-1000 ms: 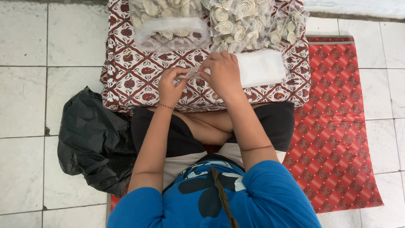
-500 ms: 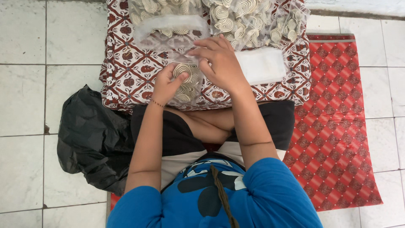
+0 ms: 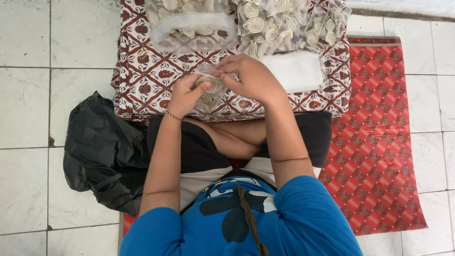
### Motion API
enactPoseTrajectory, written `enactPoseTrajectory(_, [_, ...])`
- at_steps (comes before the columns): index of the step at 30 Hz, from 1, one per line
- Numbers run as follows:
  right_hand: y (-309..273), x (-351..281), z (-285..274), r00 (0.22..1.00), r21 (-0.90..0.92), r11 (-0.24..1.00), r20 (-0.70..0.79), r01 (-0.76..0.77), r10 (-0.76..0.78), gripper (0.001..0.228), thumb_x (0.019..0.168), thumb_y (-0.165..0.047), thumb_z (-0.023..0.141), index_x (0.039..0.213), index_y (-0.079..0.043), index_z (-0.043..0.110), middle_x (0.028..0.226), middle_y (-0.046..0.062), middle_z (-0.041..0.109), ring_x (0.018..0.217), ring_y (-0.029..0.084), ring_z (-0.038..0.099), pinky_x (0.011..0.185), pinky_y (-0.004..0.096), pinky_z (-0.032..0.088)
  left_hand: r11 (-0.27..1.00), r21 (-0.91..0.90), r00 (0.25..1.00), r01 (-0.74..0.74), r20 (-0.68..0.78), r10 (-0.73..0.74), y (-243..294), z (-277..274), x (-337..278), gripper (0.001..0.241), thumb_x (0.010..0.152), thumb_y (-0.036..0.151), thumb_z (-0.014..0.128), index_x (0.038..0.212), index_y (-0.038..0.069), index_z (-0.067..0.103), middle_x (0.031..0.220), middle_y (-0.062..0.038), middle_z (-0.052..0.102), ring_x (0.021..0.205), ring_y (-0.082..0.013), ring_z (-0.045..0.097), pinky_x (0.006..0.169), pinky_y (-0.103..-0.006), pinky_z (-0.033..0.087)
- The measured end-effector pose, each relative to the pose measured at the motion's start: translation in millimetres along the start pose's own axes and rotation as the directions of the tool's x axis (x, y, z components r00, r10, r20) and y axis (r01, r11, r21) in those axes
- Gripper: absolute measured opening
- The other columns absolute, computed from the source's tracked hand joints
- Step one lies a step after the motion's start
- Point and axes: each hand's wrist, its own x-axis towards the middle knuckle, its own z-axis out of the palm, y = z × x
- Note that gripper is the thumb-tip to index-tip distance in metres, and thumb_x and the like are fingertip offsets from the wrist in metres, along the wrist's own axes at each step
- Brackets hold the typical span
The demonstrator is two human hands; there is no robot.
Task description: The person packs small ring-shaped food items from large plastic bags into a smaller individual plastic bag by hand while sitting on the floor.
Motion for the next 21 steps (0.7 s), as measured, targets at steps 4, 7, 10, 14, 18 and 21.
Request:
enactPoseTrajectory(4, [-4.5,-3.5,3.6,0.996,0.08,0.996,-0.081,0.049,-0.042,0.019,0.085,-0.01,0.052,0.101,-0.004,0.06,0.089,0.008,0.061,0.074,0.019,0.055,0.067,0.031,0.04,0.99,-0.129,0.998,-0.054,-0.04,0.05,5.7,3.4,-3.2,0.028,0.086,0.03,0.053,0.108,0.014,0.056,0.09,0.003,0.059,0.082,-0.0085,0.053,0.072,-0.0225,0.044])
enactPoseTrajectory(7, [-2.4,-5.3,15.0,0.96,0.392,0.919,-0.275,0.055,0.06,0.033,0.089,-0.003,0.053,0.12,-0.013,0.047,0.123,0.006,0.05,0.099,0.016,0.056,0.084,0.026,0.048,0.989,-0.146,0.992,-0.017,-0.128,-0.002,8.0,5.9,-3.4,0.036,0.085,0.033,0.05,0.109,0.006,0.053,0.093,-0.003,0.058,0.084,-0.0116,0.054,0.072,-0.0235,0.045])
enactPoseTrajectory(10, [7.9,-4.3,33.3,0.912,0.481,0.875,-0.382,0.056,0.152,0.037,0.091,-0.01,0.053,0.126,-0.017,0.041,0.12,0.011,0.054,0.095,0.013,0.059,0.08,0.022,0.05,0.984,-0.165,0.986,-0.072,-0.159,0.046,13.3,7.5,-3.6,0.036,0.087,0.035,0.046,0.108,0.006,0.053,0.098,-0.005,0.058,0.089,-0.0147,0.055,0.076,-0.0268,0.046])
enactPoseTrajectory(14, [16.7,-5.8,44.4,0.888,0.538,0.831,-0.441,0.142,0.134,0.04,0.087,0.006,0.053,0.121,-0.013,0.045,0.107,0.012,0.059,0.103,0.017,0.057,0.093,0.027,0.049,0.995,-0.099,0.983,-0.029,-0.182,0.01,11.7,3.6,-5.0,0.032,0.084,0.032,0.053,0.102,0.006,0.058,0.097,-0.005,0.061,0.091,-0.0136,0.057,0.079,-0.0249,0.047])
enactPoseTrajectory(18, [12.2,-0.9,48.8,0.856,0.542,0.835,-0.472,0.093,0.211,0.03,0.084,0.0,0.058,0.112,-0.011,0.055,0.092,0.012,0.064,0.085,0.02,0.063,0.075,0.033,0.052,0.964,-0.172,0.948,-0.204,-0.281,0.151,19.8,6.8,-3.6,0.012,0.082,0.012,0.066,0.091,0.004,0.063,0.082,-0.007,0.064,0.083,-0.0085,0.055,0.077,-0.0288,0.045])
enactPoseTrajectory(21, [18.7,-3.6,50.8,0.861,0.599,0.794,-0.453,0.104,0.23,0.04,0.077,-0.004,0.07,0.114,-0.011,0.054,0.095,0.012,0.063,0.086,0.015,0.061,0.074,0.03,0.052,0.959,-0.187,0.948,-0.215,-0.275,0.159,26.3,10.0,-4.5,0.011,0.081,0.012,0.065,0.089,0.005,0.064,0.083,-0.007,0.064,0.084,-0.0103,0.056,0.078,-0.0293,0.045])
